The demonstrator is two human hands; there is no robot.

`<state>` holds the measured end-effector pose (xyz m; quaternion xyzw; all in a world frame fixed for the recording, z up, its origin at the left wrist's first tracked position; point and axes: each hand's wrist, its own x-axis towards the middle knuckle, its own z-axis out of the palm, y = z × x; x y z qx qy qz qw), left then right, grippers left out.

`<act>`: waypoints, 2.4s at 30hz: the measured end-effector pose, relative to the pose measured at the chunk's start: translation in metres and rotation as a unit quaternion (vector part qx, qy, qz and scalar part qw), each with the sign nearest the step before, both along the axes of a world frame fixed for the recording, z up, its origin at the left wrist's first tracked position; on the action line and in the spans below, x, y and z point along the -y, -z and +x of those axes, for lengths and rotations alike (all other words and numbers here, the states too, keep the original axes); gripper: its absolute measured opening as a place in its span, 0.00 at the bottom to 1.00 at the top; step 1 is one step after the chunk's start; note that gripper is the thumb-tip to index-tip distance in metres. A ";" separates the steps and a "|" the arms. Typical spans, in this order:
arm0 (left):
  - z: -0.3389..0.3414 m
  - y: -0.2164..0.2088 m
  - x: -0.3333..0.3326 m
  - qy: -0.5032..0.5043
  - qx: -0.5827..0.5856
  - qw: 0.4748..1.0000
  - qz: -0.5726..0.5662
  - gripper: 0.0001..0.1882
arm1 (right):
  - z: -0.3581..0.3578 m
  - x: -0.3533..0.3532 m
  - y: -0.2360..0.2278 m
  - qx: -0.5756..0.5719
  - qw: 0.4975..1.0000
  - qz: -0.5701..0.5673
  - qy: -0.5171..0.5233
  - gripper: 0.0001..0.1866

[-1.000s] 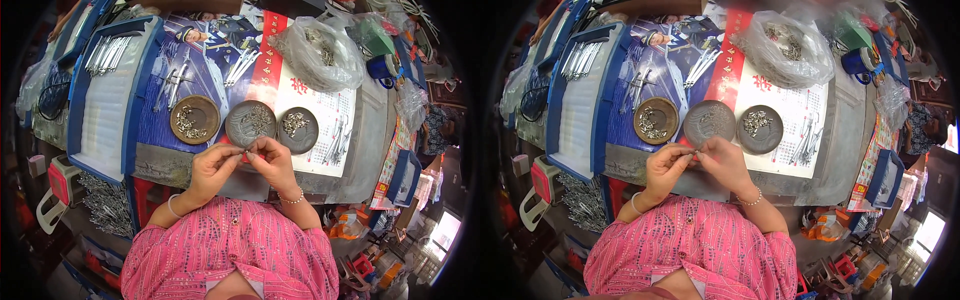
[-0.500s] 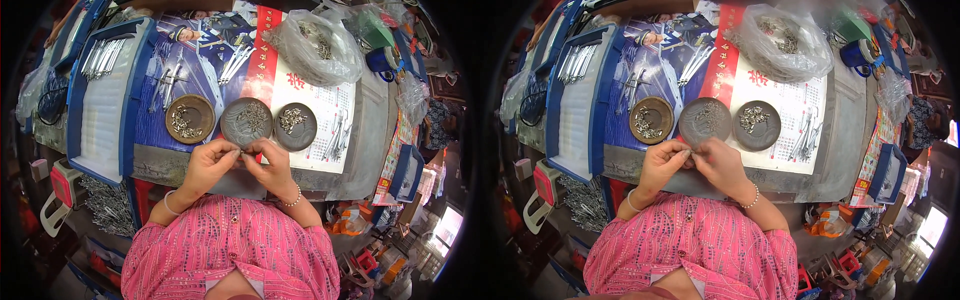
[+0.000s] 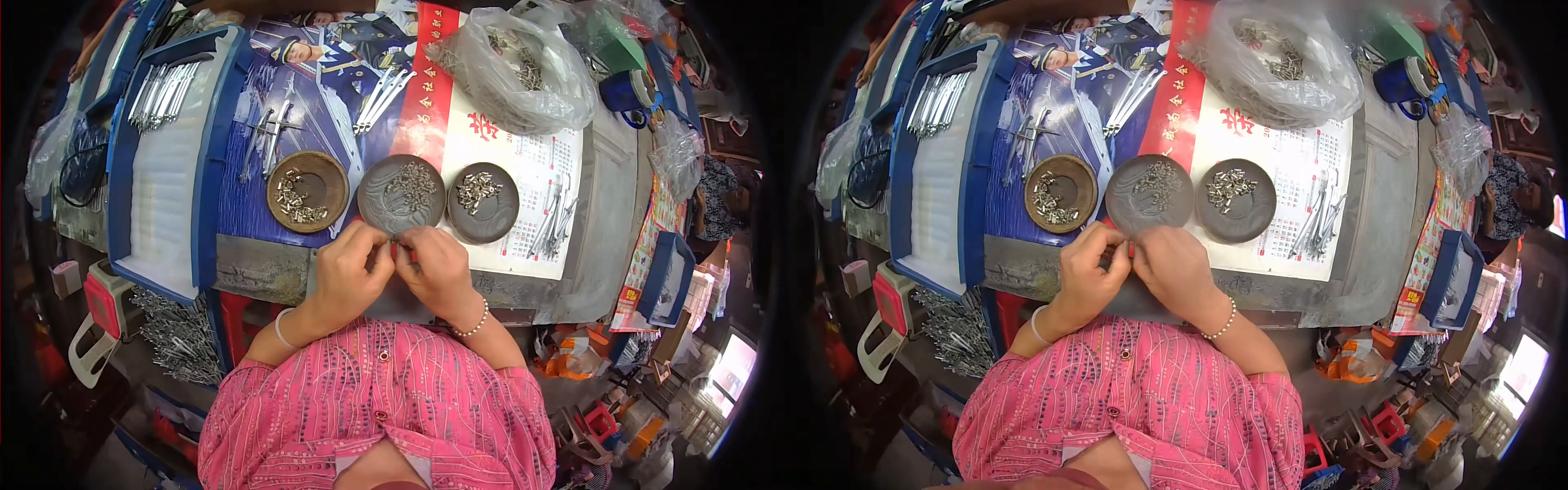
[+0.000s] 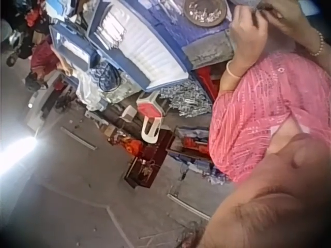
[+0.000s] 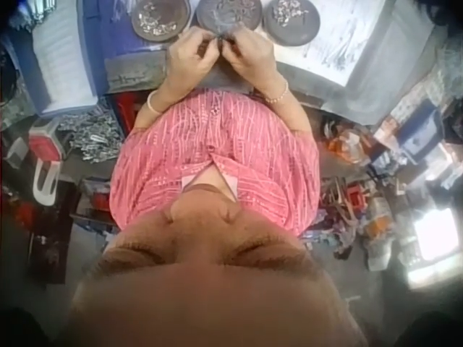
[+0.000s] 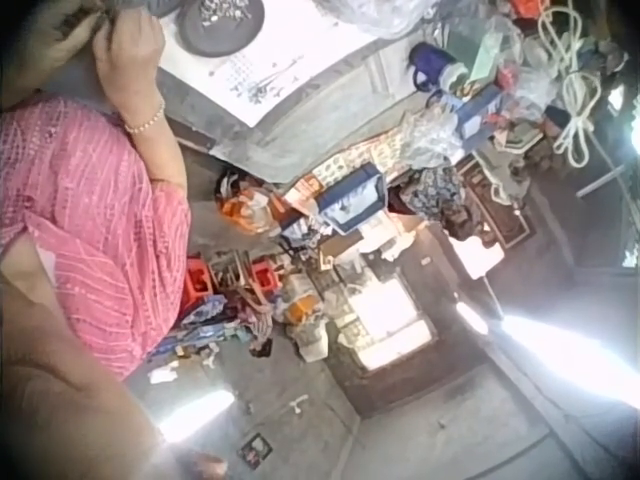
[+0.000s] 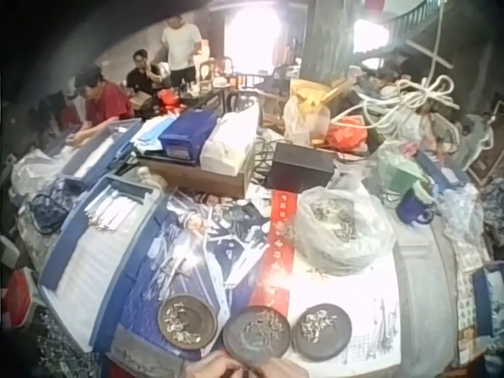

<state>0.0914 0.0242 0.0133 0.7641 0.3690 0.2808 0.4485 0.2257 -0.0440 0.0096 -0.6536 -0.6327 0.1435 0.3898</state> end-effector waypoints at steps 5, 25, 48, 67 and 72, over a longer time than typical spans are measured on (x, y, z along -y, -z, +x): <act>0.005 0.000 -0.002 -0.008 -0.036 0.998 0.059 0.04 | -0.001 -0.002 0.007 0.067 0.997 0.031 0.016 0.12; 0.015 0.004 -0.021 -0.001 -0.056 0.998 0.003 0.03 | 0.034 -0.004 0.017 -0.105 0.977 -0.007 0.184 0.05; -0.017 -0.006 -0.014 0.092 0.122 0.988 -0.024 0.10 | -0.009 -0.001 0.000 -0.664 0.723 -0.188 0.046 0.04; -0.100 0.010 -0.017 -0.071 0.370 0.826 -0.418 0.04 | -0.039 -0.103 0.002 0.058 0.980 -0.072 -0.173 0.07; -0.112 0.012 -0.019 -0.090 0.403 0.771 -0.484 0.05 | -0.049 -0.131 0.013 0.190 0.948 -0.039 -0.251 0.04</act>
